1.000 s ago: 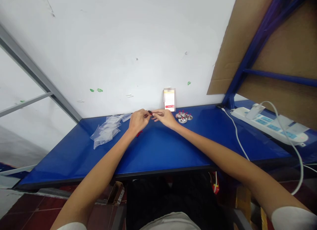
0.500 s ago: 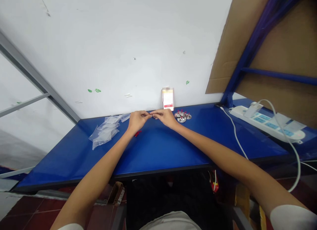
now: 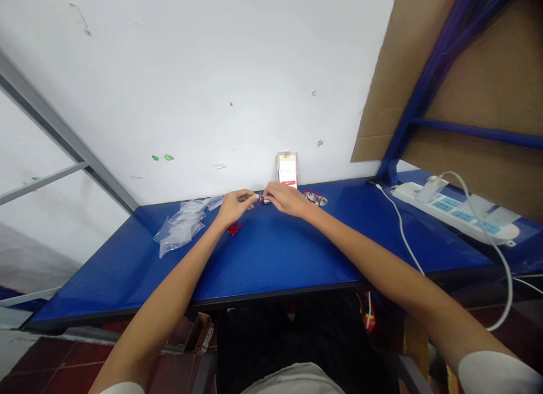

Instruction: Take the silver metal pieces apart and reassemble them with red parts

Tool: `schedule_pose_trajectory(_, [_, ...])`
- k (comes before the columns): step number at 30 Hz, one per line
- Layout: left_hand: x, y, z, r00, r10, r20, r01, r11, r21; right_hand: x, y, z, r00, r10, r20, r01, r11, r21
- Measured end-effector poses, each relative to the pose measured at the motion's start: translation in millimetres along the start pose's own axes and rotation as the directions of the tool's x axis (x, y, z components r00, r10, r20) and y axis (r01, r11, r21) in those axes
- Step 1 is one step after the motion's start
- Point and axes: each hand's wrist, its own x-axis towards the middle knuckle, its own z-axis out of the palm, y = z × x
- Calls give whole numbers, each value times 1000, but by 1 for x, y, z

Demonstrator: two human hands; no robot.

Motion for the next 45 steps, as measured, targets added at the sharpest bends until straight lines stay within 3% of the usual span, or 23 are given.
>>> schedule_pose_trajectory(2, [-1,3,-2,998,62,-31,-55,980,194,1,4,-9,997,34,68,-25,990,-136])
schedule_pose_trajectory(5, [-3,8,-3,989,149,-9,-136,927,349,4,10,-22,983,133,130,-109,978,-176])
schedule_pose_trajectory(8, [-5,11,-3,981,191,39,-190,890,414,4,17,-45,959,237,155,-191,945,-263])
schedule_pose_trajectory(10, [-4,11,-5,979,199,44,-198,875,443,1,25,-65,918,364,155,-292,887,-357])
schedule_pose_trajectory(12, [-3,11,-8,979,199,33,-191,864,466,-3,37,-85,860,447,245,-350,867,-356])
schedule_pose_trajectory(18, [-2,11,-14,979,196,51,-197,864,463,-12,61,-120,786,483,386,-359,865,-351])
schedule_pose_trajectory(26, [-2,8,-14,977,190,95,-212,860,464,-16,68,-127,807,468,360,-386,879,-280])
schedule_pose_trajectory(35, [0,2,-16,977,170,132,-214,842,495,-19,72,-120,786,505,356,-415,859,-301])
schedule_pose_trajectory(42, [0,-1,-17,975,158,157,-217,831,511,-16,65,-117,837,400,372,-385,915,-119])
schedule_pose_trajectory(45, [1,-2,-16,976,141,168,-209,832,514,-16,65,-113,827,425,367,-413,903,-114])
